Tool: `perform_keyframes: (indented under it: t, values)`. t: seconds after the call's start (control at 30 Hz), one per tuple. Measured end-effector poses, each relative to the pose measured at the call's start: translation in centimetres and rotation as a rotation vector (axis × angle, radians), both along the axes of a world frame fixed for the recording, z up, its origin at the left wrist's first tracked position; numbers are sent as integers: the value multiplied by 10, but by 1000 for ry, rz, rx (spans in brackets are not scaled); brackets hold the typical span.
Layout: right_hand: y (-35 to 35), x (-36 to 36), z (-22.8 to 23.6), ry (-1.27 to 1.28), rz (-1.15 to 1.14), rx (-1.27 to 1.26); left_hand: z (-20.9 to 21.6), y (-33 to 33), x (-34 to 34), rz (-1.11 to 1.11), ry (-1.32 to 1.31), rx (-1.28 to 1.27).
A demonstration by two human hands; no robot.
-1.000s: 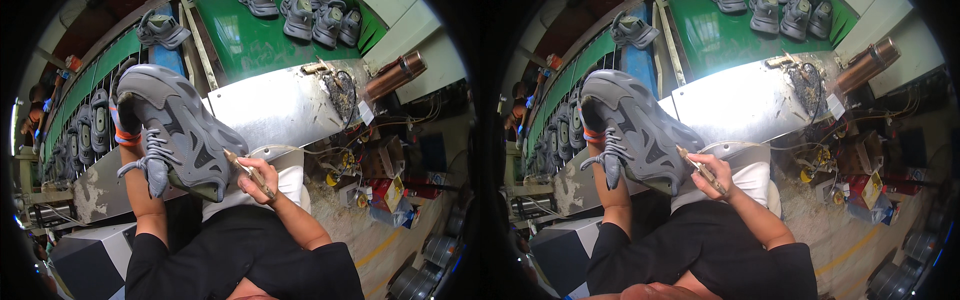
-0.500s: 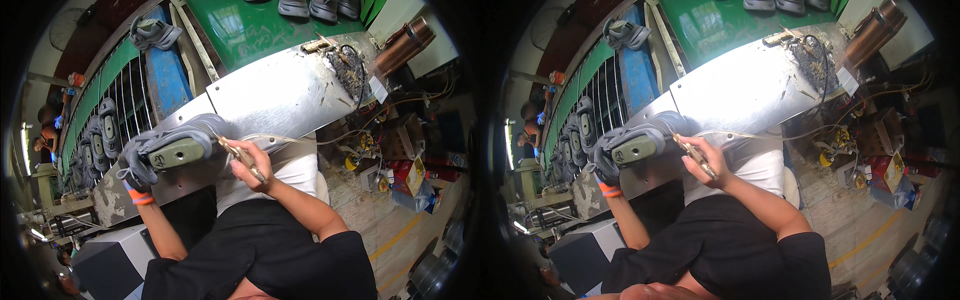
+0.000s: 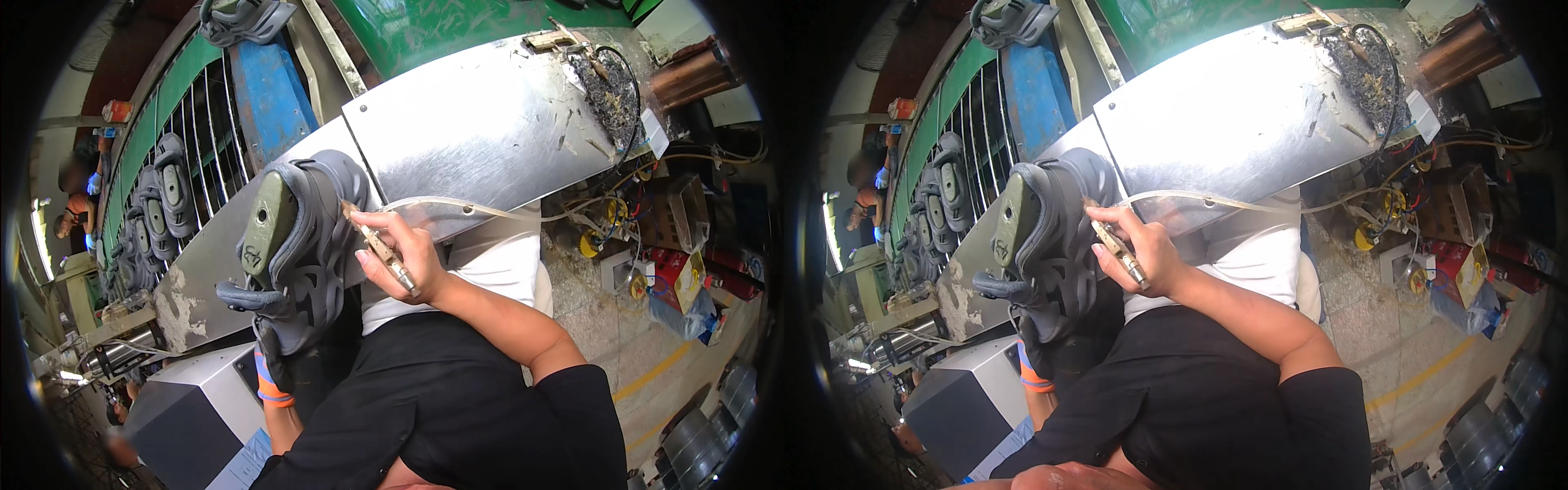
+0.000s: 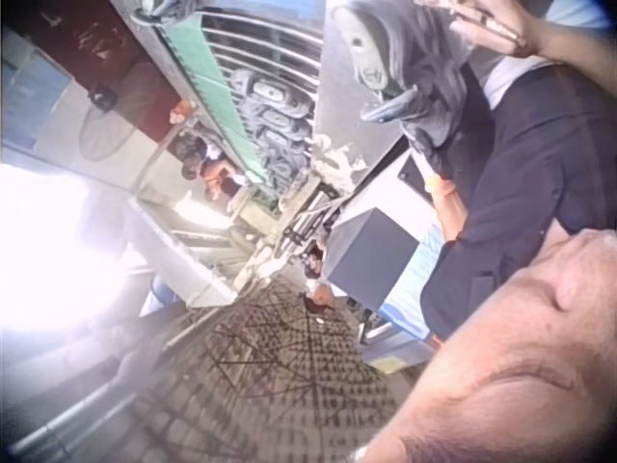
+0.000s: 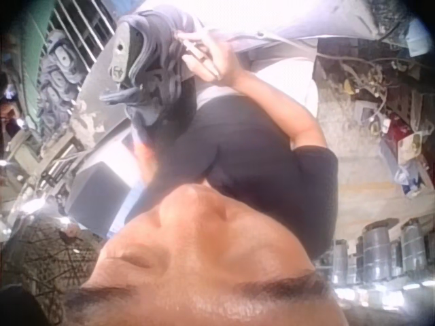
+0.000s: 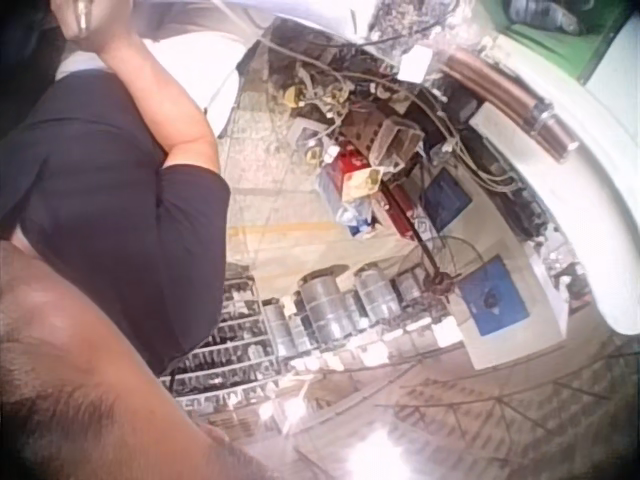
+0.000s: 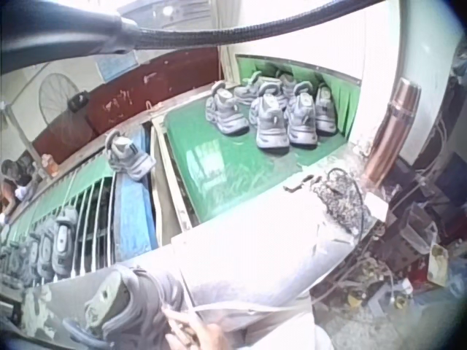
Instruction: The person applies adhesive along the edges of several shoe uppers using a specialized applicator tool and places each shoe on a conveyor belt.
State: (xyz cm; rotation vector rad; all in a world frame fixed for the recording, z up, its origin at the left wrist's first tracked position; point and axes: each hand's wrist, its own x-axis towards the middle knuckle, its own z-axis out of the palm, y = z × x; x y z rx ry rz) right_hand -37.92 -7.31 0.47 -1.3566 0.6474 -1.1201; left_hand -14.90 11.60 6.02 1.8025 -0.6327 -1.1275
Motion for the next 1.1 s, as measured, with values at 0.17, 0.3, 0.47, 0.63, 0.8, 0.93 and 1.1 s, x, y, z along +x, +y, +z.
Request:
perform_keyframes:
  t: [0.17, 0.3, 0.47, 0.63, 0.8, 0.93, 1.1]
  values:
    - [0, 2, 1, 4, -23, 41, 15, -7, -21, -51, 268, 77]
    - [-1, 1, 0, 16, 20, 64, 11, -16, -31, -35, 369, 36]
    - [-1, 0, 7, 20, 20, 75, 4, -24, -34, -12, 413, 51]
    - [2, -1, 3, 0, 10, 62, 0, -35, -41, -45, 469, 52]
    - [9, -7, 8, -11, 44, 103, -5, -45, -49, -46, 603, 28]
    - [14, -13, 2, 26, 53, 98, -3, -55, -58, -23, 684, 59]
    - [19, -28, 2, -10, 99, 159, -9, -60, -67, -53, 760, 62]
